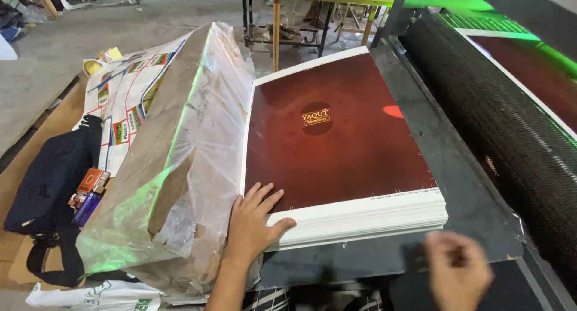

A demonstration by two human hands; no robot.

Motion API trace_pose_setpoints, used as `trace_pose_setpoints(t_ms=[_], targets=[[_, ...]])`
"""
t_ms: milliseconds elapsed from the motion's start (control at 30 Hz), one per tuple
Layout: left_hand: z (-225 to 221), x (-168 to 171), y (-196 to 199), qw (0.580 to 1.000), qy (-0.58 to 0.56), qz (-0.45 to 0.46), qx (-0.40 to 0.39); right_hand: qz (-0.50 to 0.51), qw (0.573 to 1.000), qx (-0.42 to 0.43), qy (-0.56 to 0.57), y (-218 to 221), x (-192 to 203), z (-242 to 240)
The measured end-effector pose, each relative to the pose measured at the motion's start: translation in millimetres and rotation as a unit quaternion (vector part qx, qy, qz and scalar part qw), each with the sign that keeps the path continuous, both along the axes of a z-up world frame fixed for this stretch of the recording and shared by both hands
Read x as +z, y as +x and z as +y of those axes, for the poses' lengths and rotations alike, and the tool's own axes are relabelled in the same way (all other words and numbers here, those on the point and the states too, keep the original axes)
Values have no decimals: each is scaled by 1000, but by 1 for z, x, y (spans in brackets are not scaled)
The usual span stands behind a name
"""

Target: Feeding printed sheets one by one onto a conveyor belt of a machine for drying or curing.

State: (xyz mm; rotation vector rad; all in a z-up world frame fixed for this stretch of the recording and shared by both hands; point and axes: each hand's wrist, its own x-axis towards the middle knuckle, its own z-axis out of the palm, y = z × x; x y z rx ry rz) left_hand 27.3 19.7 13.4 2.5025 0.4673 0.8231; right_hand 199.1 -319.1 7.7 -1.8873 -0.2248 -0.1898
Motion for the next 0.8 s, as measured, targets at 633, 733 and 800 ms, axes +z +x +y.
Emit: trace_pose_setpoints(t_ms=[633,733,800], targets=[[-6,-1,-3,997,-65,8,-28,-110,993,31,42,55,16,15],[2,-2,6,997,-65,-5,-27,-110,990,77,45,106,3,-8],[-1,-5,1,997,-68,-7,-26,-63,973,99,201,117,25,-15]])
